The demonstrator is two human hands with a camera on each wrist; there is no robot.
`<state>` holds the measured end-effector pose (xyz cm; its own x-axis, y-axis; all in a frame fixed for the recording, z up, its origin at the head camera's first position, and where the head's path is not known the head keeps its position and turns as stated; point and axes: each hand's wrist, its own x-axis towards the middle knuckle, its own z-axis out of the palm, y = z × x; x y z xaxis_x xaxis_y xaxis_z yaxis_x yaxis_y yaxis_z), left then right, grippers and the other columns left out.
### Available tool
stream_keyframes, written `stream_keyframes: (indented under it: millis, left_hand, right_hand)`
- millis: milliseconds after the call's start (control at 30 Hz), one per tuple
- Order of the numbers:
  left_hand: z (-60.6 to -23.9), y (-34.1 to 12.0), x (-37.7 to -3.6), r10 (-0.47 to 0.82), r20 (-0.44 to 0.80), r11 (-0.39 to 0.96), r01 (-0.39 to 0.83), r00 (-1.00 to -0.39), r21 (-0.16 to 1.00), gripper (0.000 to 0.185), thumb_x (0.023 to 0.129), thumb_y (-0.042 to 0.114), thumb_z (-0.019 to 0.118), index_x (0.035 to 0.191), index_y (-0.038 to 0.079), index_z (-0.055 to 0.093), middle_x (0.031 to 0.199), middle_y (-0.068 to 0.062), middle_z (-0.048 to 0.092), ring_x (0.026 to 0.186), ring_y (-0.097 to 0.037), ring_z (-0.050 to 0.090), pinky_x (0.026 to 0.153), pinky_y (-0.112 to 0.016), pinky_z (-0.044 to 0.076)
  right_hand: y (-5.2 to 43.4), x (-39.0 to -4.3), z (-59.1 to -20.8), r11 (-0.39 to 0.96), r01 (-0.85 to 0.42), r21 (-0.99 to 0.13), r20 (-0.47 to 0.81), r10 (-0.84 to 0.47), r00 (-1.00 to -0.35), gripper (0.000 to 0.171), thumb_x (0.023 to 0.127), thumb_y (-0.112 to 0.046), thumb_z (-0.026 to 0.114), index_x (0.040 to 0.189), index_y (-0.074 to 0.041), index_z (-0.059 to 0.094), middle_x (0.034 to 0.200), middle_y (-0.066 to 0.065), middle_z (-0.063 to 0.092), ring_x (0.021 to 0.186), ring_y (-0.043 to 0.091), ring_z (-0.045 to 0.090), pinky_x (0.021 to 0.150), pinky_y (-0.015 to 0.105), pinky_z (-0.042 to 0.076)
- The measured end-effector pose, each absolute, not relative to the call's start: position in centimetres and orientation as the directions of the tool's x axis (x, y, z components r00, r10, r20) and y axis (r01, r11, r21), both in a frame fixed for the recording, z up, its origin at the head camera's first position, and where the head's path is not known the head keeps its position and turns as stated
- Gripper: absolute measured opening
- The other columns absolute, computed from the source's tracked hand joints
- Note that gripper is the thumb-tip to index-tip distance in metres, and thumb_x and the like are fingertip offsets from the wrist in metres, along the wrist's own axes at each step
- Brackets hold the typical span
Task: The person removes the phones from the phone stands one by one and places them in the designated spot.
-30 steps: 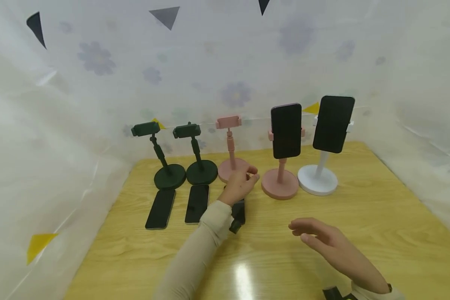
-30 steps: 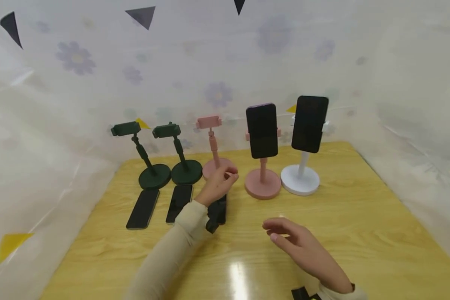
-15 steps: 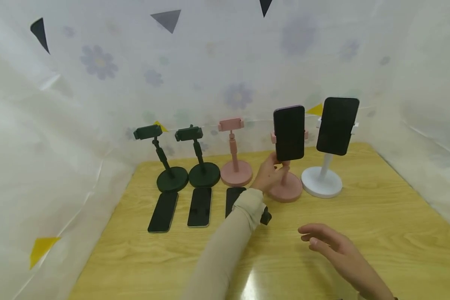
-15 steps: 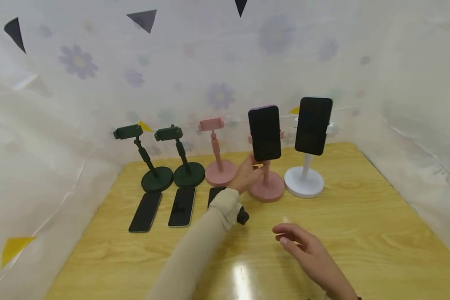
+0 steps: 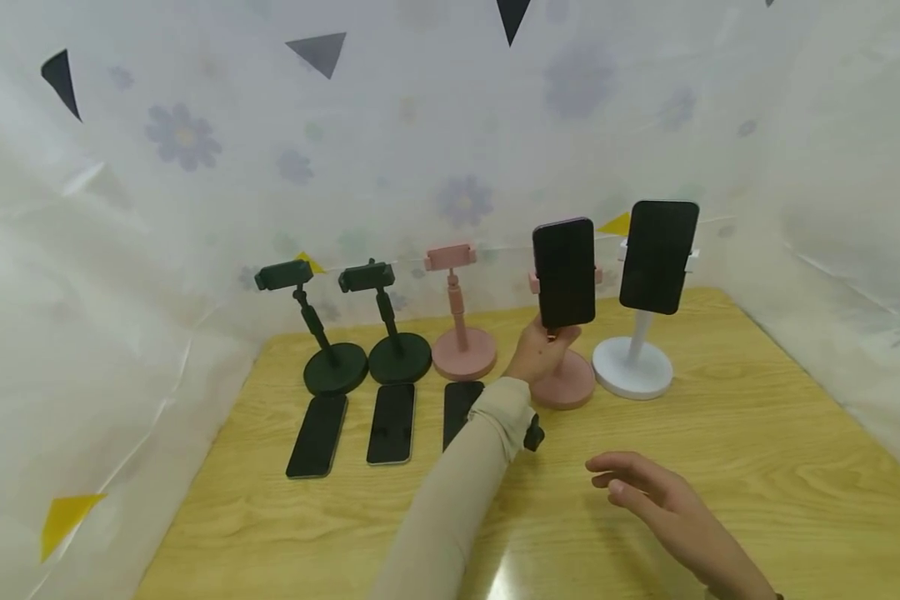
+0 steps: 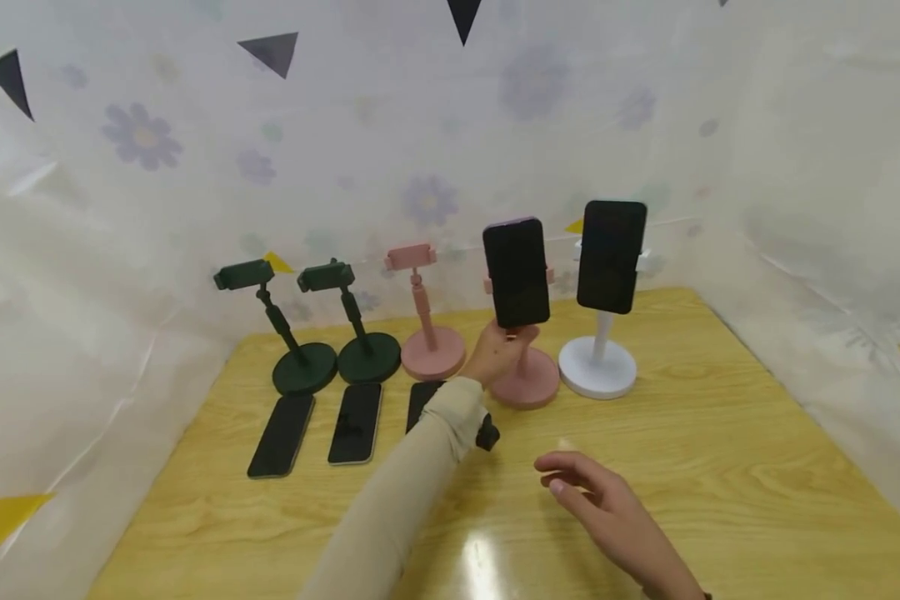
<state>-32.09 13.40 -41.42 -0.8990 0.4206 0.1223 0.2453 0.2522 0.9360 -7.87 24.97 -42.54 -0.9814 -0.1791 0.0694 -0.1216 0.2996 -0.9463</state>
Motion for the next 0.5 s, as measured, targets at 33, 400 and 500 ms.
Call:
stream_keyframes:
  millis: [33,400,500]
  left_hand:
    - [-41.5,13.5,-32.1,0.416,0.122,0.257,0.245,-0.901,0.935,0.031,0.097,0.033,0.065,0.118,0.012,0.057,0.107,-0.007,0.066,0.099,-0.014,0.061,0.093,-0.03,0.052]
    - [-42.0,14.6,-30.6,0.443,0.165,0.3,0.319,-0.881,0.899,0.024,0.104,0.028,0.051,0.11,0.009,0.065,0.108,-0.011,0.068,0.098,-0.018,0.063,0.088,-0.028,0.051]
    - [-41.7,14.2,-30.3,0.454,0.191,0.324,0.361,-0.87,0.875,0.024,0.107,0.023,0.044,0.114,0.009,0.062,0.106,-0.011,0.067,0.098,-0.02,0.063,0.088,-0.029,0.051]
  right_hand:
    - [25.0,-7.9,-42.6,0.305,-0.125,-0.944,0.071,-0.182,-0.981,0.031,0.106,-0.015,0.046,0.134,-0.007,0.054,0.126,-0.012,0.063,0.113,0.003,0.062,0.089,0.021,0.052]
    - [25.2,-7.7,-42.6,0.32,-0.126,-0.939,0.063,-0.2,-0.978,0.029,0.106,-0.017,0.047,0.133,-0.01,0.055,0.126,-0.01,0.063,0.112,0.004,0.063,0.09,0.021,0.053]
    - [25.1,-8.0,-42.1,0.333,-0.165,-0.928,0.1,-0.204,-0.974,0.029,0.106,-0.016,0.047,0.132,-0.009,0.056,0.127,-0.008,0.064,0.112,0.005,0.064,0.09,0.022,0.053]
